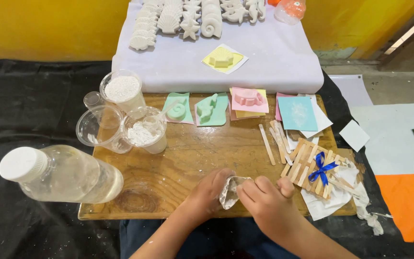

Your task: Mixing casting powder with water and preparing the mixture for mold application.

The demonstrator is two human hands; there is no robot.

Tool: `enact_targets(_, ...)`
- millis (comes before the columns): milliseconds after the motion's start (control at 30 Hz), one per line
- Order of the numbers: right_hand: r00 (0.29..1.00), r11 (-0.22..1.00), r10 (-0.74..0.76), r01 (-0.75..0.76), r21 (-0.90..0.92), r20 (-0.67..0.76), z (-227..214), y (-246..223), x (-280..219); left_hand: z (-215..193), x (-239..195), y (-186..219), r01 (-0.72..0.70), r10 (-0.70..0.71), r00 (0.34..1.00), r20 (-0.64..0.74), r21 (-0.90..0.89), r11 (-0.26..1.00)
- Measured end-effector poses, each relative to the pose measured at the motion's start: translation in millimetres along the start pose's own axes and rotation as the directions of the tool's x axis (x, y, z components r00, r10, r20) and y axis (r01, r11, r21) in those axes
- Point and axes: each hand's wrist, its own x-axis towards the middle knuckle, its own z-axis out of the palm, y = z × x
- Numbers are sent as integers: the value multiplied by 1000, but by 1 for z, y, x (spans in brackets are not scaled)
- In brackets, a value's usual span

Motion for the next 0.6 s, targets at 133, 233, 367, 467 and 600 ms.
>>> enact_targets(133,995,995,49,-57,79,92,0,-6,-3,4,-6,-12,18,-16,1000,-19,77,997)
enact_targets(233,980,979,122,-145,146,155,9,4,-2,4,-11,-19,362,-366,927,87,54,931)
enact_targets(367,799,775,430,-566,283,421,34,52,-12,-3,-17,-16,422,-419,906,-52,151,894)
enact_targets(467,581,729,606,-679,-87,543,66,76,-33,-7,-19,-15,360,-351,932,-87,119,925)
enact_targets(600,565,727,636,-668,-161,527,95,71,-58,-7,-15,-12,358,-346,931,-117,103,928)
